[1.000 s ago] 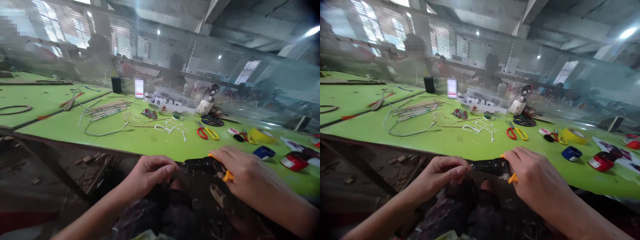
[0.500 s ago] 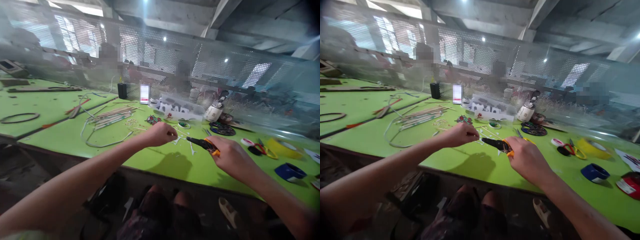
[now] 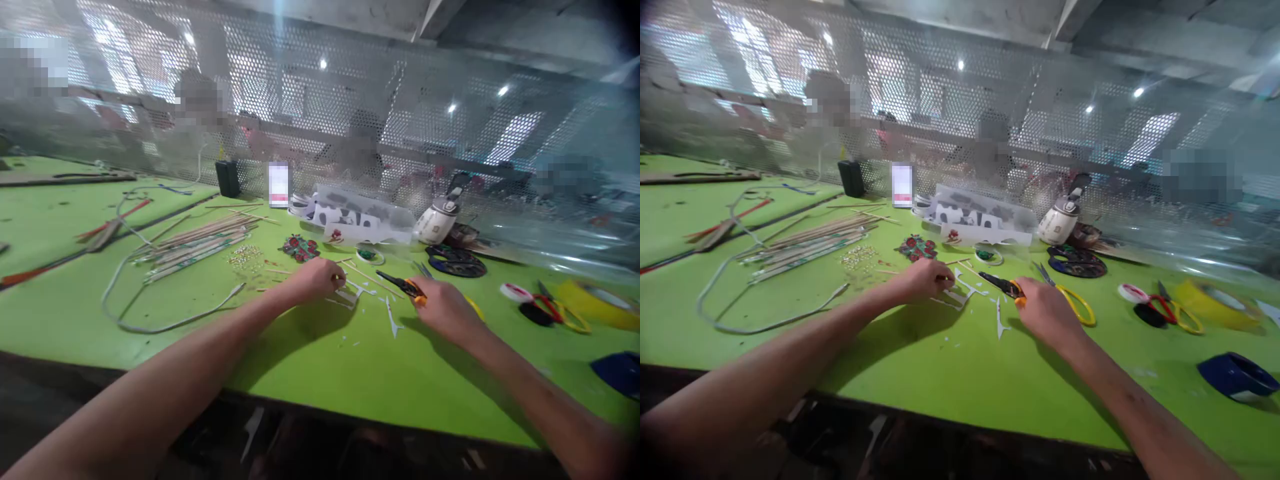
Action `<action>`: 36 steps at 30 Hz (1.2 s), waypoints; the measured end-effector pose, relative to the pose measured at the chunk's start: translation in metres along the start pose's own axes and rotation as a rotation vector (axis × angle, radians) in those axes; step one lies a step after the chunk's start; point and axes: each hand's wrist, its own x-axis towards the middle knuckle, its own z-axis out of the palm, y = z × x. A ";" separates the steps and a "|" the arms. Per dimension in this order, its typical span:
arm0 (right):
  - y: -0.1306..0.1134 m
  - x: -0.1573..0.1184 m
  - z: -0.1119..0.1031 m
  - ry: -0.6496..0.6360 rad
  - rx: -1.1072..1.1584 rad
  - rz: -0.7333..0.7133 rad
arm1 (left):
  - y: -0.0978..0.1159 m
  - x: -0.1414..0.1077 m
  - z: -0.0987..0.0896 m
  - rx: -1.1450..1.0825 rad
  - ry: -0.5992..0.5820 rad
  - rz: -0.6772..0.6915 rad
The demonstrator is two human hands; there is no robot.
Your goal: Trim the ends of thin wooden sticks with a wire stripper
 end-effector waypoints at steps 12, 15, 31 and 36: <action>0.015 -0.017 0.032 0.063 -0.002 -0.040 | -0.015 -0.004 -0.008 -0.023 0.042 -0.031; 0.005 -0.018 0.025 0.101 0.032 -0.044 | -0.009 -0.005 -0.006 -0.074 0.065 -0.002; -0.008 -0.025 0.016 0.113 0.125 -0.133 | 0.019 -0.014 -0.004 -0.104 0.091 0.086; -0.005 -0.025 0.019 0.091 0.114 -0.120 | 0.015 -0.013 -0.005 -0.101 0.087 0.107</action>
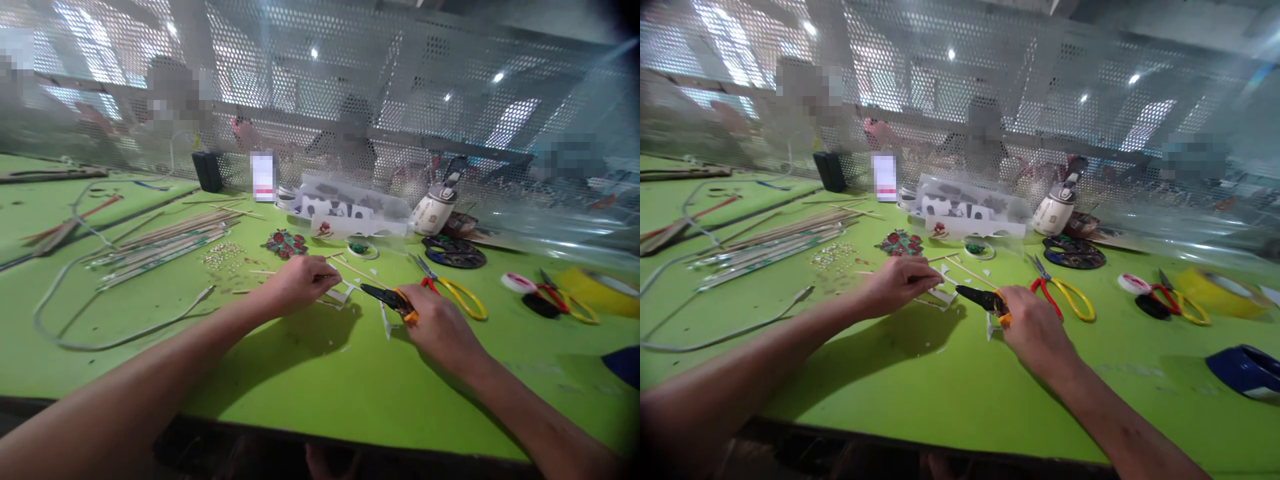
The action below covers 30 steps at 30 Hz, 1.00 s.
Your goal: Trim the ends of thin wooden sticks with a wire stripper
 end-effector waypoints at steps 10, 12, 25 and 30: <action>-0.009 -0.001 -0.007 0.061 0.034 -0.022 | 0.013 -0.004 -0.006 -0.053 0.089 -0.018; -0.010 -0.002 -0.009 0.067 0.047 -0.019 | 0.014 -0.005 -0.004 -0.101 0.083 -0.062; -0.007 -0.004 -0.017 0.110 -0.019 -0.087 | 0.030 -0.005 -0.011 -0.236 -0.057 -0.029; -0.009 -0.005 -0.021 0.119 -0.013 -0.121 | 0.035 -0.007 -0.016 -0.288 -0.043 0.017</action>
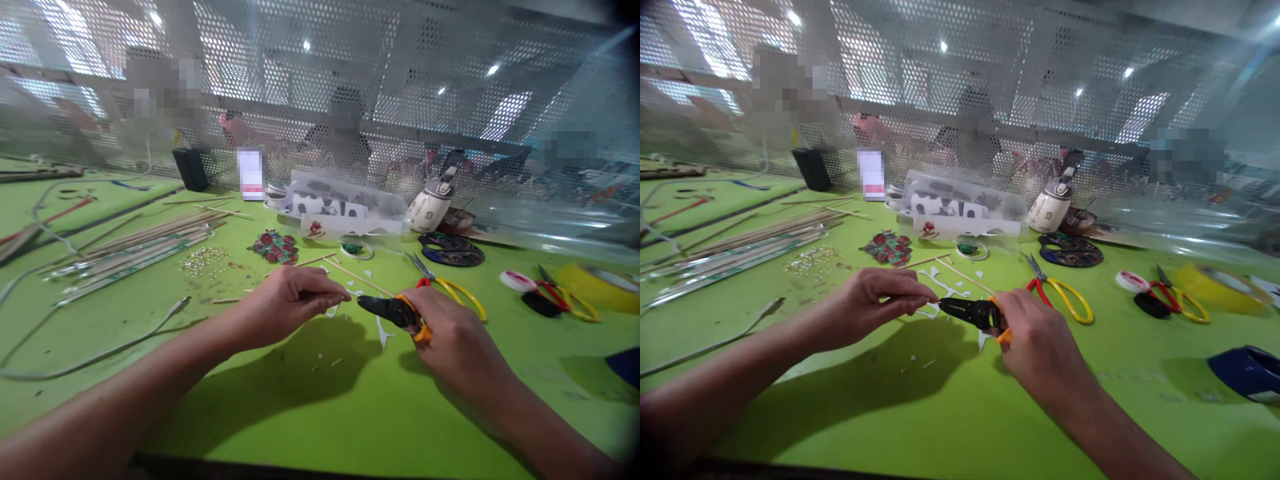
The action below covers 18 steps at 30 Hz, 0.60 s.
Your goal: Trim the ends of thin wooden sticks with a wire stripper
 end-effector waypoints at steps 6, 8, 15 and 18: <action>-0.008 -0.002 -0.023 0.014 -0.035 -0.023 | 0.015 -0.004 -0.004 -0.156 0.002 0.017; -0.013 -0.006 -0.041 -0.008 -0.086 -0.030 | 0.026 -0.006 -0.004 -0.201 -0.023 0.030; -0.049 -0.031 -0.112 -0.010 -0.335 -0.107 | 0.067 -0.035 0.006 -0.296 -0.063 0.108; -0.071 -0.044 -0.133 -0.029 -0.404 -0.152 | 0.080 -0.061 0.022 -0.393 -0.058 0.130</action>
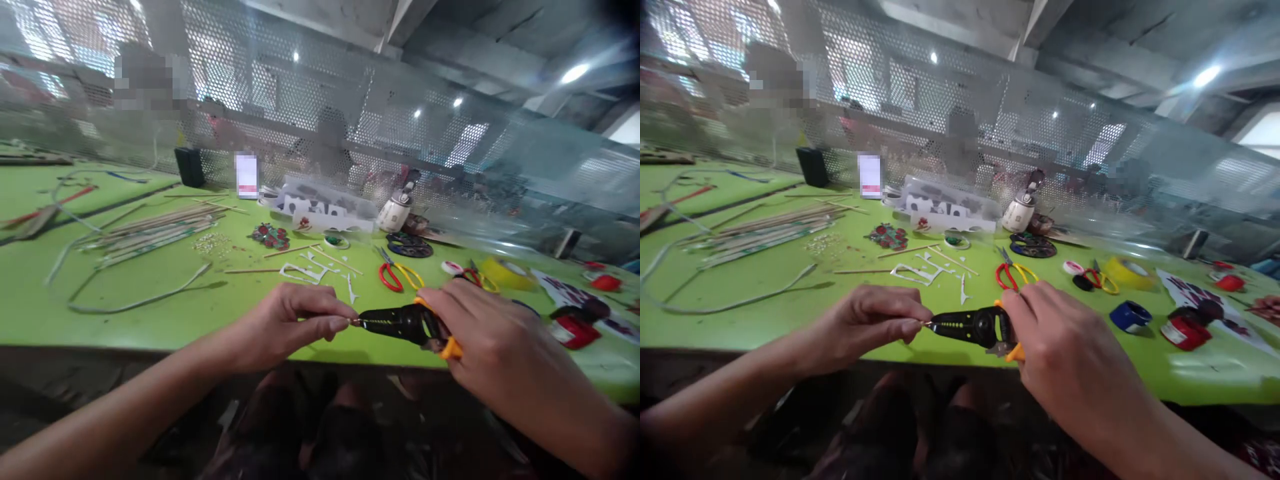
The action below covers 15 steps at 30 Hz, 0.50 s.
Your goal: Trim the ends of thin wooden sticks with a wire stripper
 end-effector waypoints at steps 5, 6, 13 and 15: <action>-0.018 -0.013 -0.032 -0.044 -0.006 -0.068 | 0.011 -0.037 0.031 -0.184 0.047 0.019; -0.020 -0.014 -0.036 -0.052 -0.004 -0.074 | 0.014 -0.042 0.034 -0.202 0.059 0.029; -0.032 -0.015 -0.049 0.002 0.011 -0.100 | 0.033 -0.061 0.033 -0.166 0.105 0.038; -0.034 -0.016 -0.051 0.001 0.010 -0.105 | 0.036 -0.062 0.032 -0.193 0.104 0.030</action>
